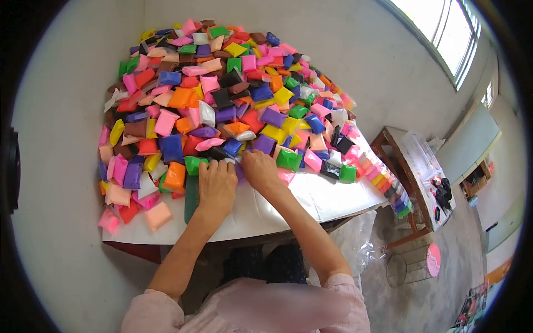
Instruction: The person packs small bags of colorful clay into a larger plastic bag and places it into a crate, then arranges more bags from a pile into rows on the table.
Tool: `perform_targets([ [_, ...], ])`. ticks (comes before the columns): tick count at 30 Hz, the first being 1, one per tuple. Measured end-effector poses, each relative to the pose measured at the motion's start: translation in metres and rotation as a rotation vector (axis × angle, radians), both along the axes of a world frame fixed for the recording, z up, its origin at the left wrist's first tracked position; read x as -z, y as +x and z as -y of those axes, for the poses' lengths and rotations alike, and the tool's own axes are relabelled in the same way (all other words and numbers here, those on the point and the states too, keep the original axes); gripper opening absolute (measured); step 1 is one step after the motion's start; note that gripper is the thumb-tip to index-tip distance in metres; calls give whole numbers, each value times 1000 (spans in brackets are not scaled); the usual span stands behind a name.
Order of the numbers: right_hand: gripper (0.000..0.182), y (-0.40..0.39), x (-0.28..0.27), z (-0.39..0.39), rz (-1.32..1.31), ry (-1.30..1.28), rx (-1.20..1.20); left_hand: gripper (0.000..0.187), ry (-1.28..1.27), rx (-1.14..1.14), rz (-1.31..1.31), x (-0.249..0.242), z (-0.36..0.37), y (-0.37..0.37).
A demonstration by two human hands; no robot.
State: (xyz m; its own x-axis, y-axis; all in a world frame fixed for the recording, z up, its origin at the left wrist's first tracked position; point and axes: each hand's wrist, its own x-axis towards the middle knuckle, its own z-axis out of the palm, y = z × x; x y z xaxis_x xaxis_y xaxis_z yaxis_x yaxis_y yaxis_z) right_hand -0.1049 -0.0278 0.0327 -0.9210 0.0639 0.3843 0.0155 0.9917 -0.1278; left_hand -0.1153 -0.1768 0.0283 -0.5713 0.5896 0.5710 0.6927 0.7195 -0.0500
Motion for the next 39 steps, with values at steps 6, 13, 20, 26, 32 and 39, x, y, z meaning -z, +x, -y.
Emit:
perform_targets([
  [6, 19, 4, 4, 5, 5, -66, 51, 19, 151, 26, 48, -7, 4, 6],
  [13, 27, 19, 6, -1, -198, -388, 61, 28, 595, -108, 24, -40, 57, 13],
  [20, 26, 55, -8, -17, -331, -783, -161, 35, 431, -393, -191, -18, 100, -15],
  [26, 30, 87, -24, -14, -179, -1301, -359, 34, 696, 166, 179, -35, 75, 36],
  [32, 32, 103, 3, -33, -140, -1446, -364, 37, 414, 443, 392, -14, 41, 73],
  [39, 26, 111, 17, -30, -167, -1295, -276, 15, 548, 467, 625, 4, 22, 87],
])
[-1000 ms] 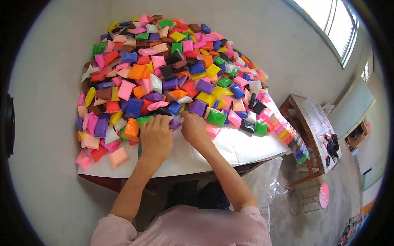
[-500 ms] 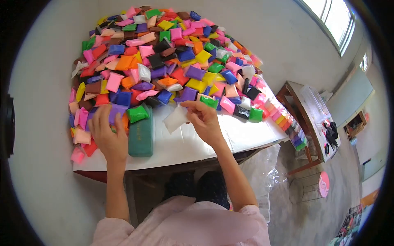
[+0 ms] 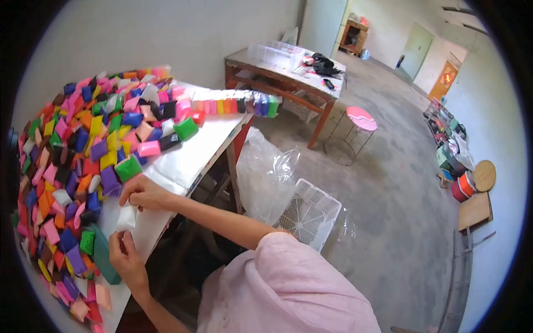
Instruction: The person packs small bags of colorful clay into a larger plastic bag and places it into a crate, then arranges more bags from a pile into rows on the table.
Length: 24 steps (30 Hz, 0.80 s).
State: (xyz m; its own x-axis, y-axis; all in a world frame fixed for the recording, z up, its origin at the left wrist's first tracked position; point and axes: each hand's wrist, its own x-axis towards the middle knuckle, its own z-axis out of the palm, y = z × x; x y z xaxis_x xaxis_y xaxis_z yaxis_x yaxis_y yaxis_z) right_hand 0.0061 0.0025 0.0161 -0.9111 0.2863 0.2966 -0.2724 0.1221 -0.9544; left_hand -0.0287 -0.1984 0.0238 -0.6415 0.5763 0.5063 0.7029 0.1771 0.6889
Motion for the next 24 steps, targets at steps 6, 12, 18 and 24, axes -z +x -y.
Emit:
perform_targets([
  [6, 29, -6, 17, -9, 124, 102, 9, 14, 0, -8, 32, 9, -8, -5],
  [12, 30, -9, 11, -3, 48, 109, 34, 19, 189, 13, 125, 9, -8, -3],
  [18, 31, -4, 7, -5, 38, 338, 56, 14, 220, 18, 89, 17, -4, -10],
  [24, 24, -1, 8, 11, -50, 581, 261, 19, 181, -10, 81, 16, -9, -9],
])
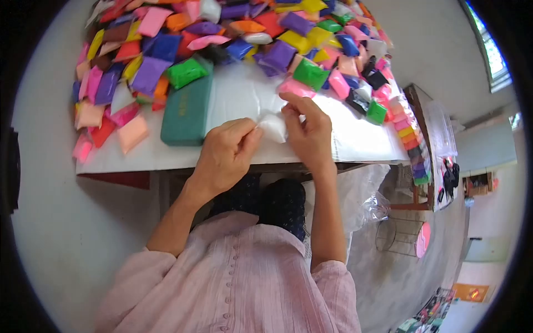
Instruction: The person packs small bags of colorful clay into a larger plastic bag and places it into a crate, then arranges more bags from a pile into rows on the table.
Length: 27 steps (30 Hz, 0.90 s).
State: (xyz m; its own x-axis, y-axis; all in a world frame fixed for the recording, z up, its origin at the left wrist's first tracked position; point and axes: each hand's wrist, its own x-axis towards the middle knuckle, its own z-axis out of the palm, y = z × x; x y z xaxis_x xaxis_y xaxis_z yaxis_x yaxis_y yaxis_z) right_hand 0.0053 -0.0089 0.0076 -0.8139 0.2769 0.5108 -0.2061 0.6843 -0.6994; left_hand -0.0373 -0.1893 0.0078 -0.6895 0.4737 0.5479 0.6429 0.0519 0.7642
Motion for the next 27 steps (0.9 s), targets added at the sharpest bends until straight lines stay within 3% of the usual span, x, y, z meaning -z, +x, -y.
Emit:
perform_targets([
  [1, 17, 4, -3, -3, -106, 336, 124, 20, 4, -15, -9, 1, -3, 3],
  [3, 12, 22, -7, -2, -106, 340, 244, 20, 6, -41, -28, 1, -9, 4],
  [4, 12, 33, -9, 4, -35, 177, 211, 19, 2, -51, -33, 2, -4, 3],
  [6, 11, 46, -14, 9, -34, 87, 64, 19, -8, -78, -62, 3, -7, 3],
  [8, 12, 46, -21, 17, -50, 362, 47, 19, -15, -105, -109, 4, -9, 4],
  [11, 12, 39, -17, 18, -52, 478, 70, 18, -21, -87, -109, 2, -9, 4],
  [18, 15, 43, -10, 14, -59, 423, -16, 20, -111, 45, -36, -5, 0, 2],
  [24, 19, 45, 0, 9, -98, 416, -8, 22, -122, 135, -209, -1, 0, -4],
  [27, 23, 44, 3, 13, -234, 577, 79, 20, -109, 107, -330, 1, -1, -1],
])
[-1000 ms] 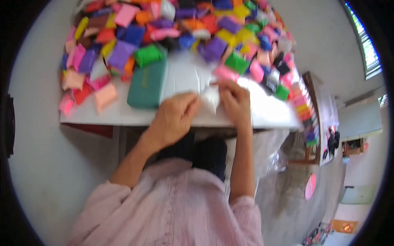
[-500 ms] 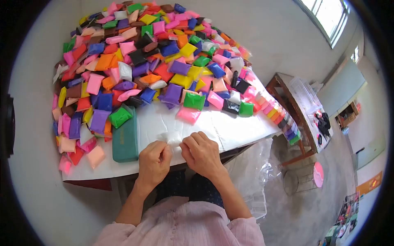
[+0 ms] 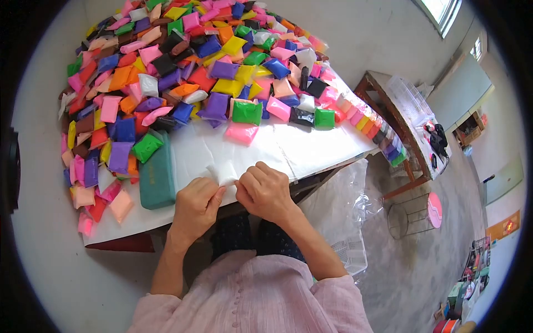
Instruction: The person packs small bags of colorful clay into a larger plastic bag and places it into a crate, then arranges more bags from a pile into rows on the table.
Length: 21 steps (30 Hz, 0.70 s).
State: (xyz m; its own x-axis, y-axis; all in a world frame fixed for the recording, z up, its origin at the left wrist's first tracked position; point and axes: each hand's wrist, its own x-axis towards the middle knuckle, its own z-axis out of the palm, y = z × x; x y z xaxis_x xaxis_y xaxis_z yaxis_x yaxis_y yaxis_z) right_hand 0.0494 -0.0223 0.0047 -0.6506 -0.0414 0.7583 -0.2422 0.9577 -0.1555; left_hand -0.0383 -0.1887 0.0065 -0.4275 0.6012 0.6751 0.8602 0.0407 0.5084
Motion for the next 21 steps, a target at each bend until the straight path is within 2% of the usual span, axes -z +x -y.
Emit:
perform_targets([
  [9, 24, 10, 3, 10, -188, 250, 73, 16, 7, -77, -157, 13, 8, 4],
  [13, 21, 12, 15, 12, -188, 205, 84, 13, 54, -121, -267, 14, 6, 6],
  [16, 14, 17, 13, 6, -103, -49, -54, 13, 83, -121, -301, 16, 7, 8],
  [18, 10, 25, 7, 1, 14, -387, -100, 16, 132, -105, -287, 14, 8, 7],
  [21, 23, 29, -11, 2, 294, -1036, -269, 18, 223, -140, -277, 11, 9, 10],
])
